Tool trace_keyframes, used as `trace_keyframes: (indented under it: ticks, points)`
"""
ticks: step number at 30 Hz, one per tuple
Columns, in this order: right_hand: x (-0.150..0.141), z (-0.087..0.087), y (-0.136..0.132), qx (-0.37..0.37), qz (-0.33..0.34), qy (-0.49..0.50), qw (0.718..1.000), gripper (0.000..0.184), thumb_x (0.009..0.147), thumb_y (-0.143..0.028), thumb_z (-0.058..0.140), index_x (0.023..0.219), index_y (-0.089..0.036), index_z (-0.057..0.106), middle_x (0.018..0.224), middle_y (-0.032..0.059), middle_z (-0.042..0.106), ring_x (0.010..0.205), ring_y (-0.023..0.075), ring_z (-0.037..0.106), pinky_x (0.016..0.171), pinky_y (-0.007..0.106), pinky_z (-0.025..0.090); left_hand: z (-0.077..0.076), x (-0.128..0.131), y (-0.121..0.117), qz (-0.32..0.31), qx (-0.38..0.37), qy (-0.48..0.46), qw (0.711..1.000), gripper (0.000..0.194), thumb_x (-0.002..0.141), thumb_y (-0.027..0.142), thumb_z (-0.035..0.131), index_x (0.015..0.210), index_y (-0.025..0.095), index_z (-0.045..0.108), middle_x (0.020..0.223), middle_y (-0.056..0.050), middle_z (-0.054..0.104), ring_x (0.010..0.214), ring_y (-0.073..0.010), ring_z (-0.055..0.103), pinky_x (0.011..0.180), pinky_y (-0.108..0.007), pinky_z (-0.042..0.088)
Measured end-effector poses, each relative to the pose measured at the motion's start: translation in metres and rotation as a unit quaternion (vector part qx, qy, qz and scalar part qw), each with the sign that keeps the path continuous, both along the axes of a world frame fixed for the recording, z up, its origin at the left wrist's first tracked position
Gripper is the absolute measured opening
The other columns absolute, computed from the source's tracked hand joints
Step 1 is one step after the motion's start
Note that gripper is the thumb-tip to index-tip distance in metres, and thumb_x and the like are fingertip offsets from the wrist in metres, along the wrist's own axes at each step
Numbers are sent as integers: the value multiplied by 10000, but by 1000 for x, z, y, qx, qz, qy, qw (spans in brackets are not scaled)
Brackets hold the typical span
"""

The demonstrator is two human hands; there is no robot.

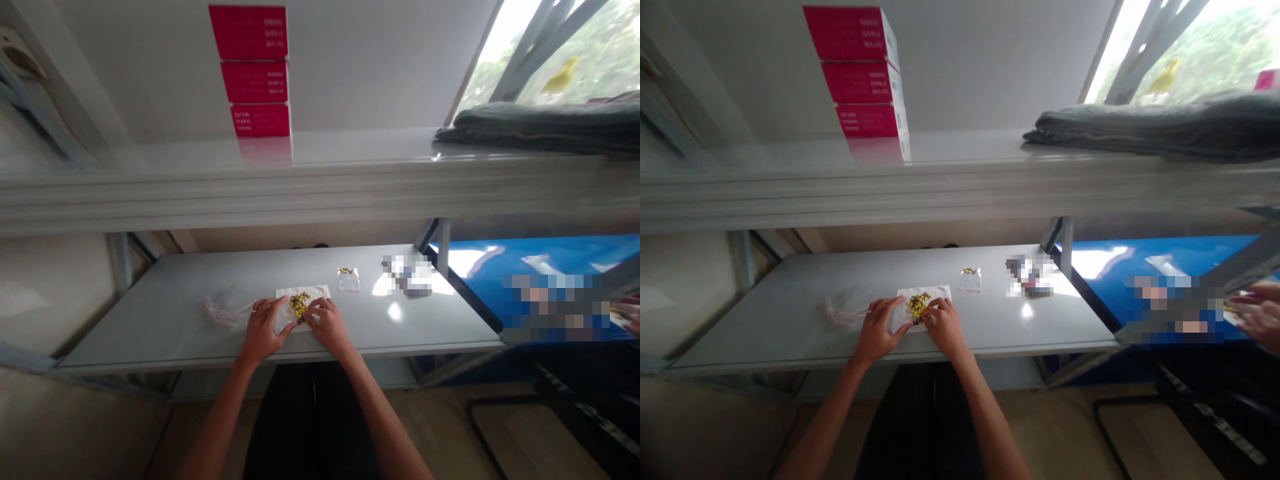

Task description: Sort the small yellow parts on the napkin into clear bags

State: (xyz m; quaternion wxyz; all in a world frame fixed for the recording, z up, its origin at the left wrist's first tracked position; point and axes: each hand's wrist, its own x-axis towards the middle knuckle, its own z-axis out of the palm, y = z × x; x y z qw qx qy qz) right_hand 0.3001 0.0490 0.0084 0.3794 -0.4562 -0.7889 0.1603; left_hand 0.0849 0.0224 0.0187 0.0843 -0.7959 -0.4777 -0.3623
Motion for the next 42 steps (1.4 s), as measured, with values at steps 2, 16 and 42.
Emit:
trace_keyframes:
  ticks: [2,16,42]
  points:
    - [-3,2,6,-15,5,-15,1000,121,880,-145,723,896,-235,802,1051,73,702,1013,236,606,991,387,478,0,0,0,-1,-4,3,1000,605,909,429,683,1440,215,488,1274,-135,669,1171,-306,621,1058,-482,451]
    - [-1,15,20,-30,31,60,997,90,915,-155,681,919,-211,752,994,65,700,948,210,625,880,330,501,-4,-1,2,-3,-12,-4,1000,595,924,446,666,1442,230,469,1287,-136,657,1194,-307,609,1065,-491,437]
    - [26,5,21,-70,5,41,997,233,858,-94,594,916,-211,787,1019,63,748,898,197,686,835,298,498,-4,-1,4,-1,-36,-29,999,633,950,404,630,1503,227,379,1411,-144,615,1255,-310,601,1080,-503,454]
